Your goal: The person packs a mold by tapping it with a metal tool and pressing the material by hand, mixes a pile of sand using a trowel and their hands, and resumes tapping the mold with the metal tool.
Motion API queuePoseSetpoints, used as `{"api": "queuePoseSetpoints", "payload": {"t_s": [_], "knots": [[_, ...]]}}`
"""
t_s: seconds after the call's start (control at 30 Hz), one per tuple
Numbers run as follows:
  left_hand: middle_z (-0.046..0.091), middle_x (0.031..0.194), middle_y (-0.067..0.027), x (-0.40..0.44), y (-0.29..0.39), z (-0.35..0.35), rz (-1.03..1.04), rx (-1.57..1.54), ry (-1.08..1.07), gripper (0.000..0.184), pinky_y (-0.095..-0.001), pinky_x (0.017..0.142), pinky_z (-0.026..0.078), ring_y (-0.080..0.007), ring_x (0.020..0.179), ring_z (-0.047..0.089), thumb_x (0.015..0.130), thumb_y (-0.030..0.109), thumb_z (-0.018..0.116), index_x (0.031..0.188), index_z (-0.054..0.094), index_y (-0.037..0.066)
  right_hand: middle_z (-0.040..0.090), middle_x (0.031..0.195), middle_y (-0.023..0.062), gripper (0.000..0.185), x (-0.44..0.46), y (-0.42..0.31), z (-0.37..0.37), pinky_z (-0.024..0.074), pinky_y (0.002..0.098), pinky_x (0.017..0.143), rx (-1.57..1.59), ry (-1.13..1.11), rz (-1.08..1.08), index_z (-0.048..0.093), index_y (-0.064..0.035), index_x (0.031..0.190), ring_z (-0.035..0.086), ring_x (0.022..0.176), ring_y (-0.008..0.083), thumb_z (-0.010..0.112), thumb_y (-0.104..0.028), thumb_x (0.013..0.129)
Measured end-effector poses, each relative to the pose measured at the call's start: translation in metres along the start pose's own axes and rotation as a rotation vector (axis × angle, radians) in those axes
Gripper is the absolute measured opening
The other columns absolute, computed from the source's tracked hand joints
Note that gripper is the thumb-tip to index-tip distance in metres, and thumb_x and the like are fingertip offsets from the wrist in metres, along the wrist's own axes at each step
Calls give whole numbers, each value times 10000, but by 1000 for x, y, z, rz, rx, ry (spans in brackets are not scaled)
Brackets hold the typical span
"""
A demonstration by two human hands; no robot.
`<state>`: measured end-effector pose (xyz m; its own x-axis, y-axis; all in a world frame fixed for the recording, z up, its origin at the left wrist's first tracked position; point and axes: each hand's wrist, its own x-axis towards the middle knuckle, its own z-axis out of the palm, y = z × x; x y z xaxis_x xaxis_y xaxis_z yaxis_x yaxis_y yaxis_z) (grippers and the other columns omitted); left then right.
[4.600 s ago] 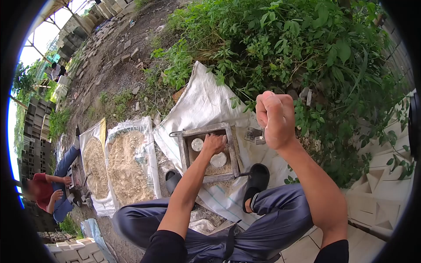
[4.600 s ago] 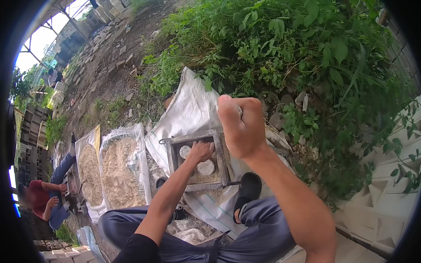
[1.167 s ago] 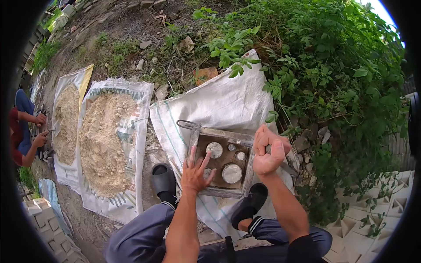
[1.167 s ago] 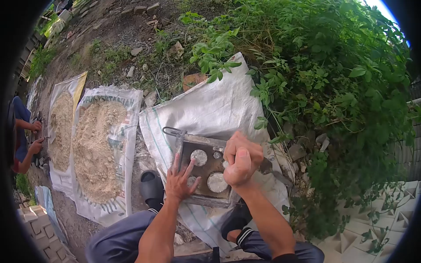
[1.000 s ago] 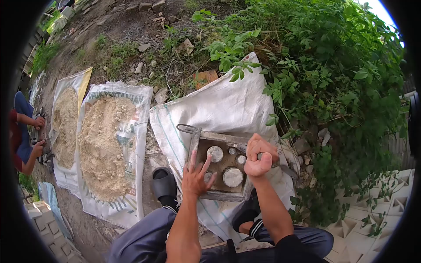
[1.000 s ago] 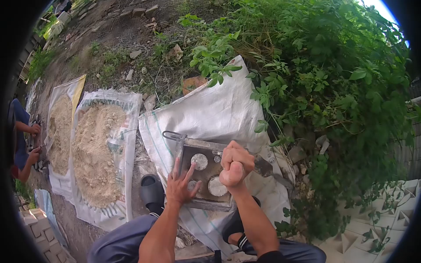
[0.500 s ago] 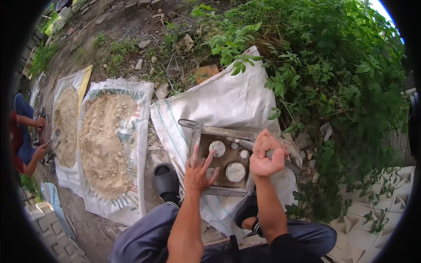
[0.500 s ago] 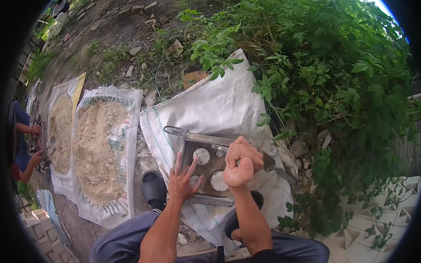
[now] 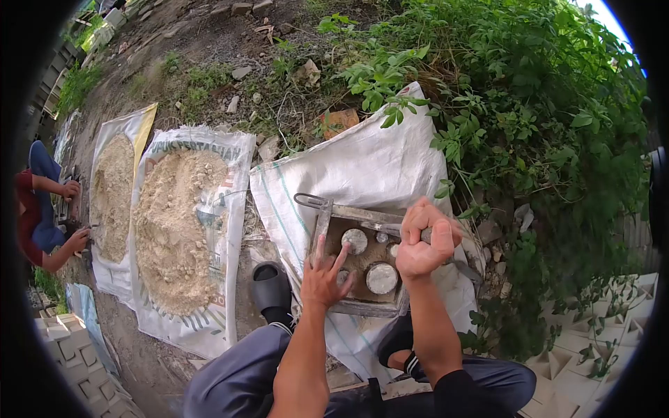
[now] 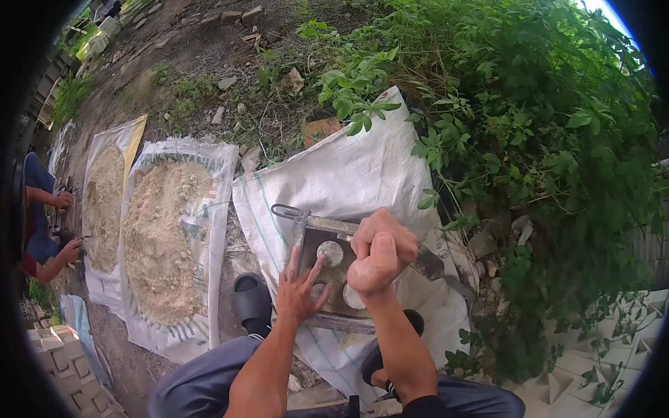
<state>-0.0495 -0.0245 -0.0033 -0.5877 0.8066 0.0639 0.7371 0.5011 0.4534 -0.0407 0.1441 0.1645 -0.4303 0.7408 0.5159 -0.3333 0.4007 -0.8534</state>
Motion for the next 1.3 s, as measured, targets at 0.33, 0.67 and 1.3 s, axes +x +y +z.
{"api": "queuePoseSetpoints", "payload": {"t_s": [0.33,0.67,1.3], "knots": [[623,1015,-59,-3,-1,-1,-10,16,-35,715,-497,957,366,-263,1442,205,816,435,646,1454,386,245,305,463,11,469,-19,33,4,201,258,402,4,-27,-26,270,-71,500,265,408,107,357,-293,905],[619,970,-65,-5,-5,-2,3,-14,-9,696,-479,942,365,-249,1428,246,824,441,638,1446,405,232,279,418,6,461,-22,28,22,235,272,457,5,-64,-65,271,-83,494,230,399,115,375,-301,887],[653,957,-56,-8,-3,-1,-8,-52,24,664,-471,893,381,-233,1440,221,809,465,640,1411,458,249,346,413,27,452,-23,33,54,226,275,459,-75,-261,-170,276,-88,472,252,421,123,393,-294,858]]}}
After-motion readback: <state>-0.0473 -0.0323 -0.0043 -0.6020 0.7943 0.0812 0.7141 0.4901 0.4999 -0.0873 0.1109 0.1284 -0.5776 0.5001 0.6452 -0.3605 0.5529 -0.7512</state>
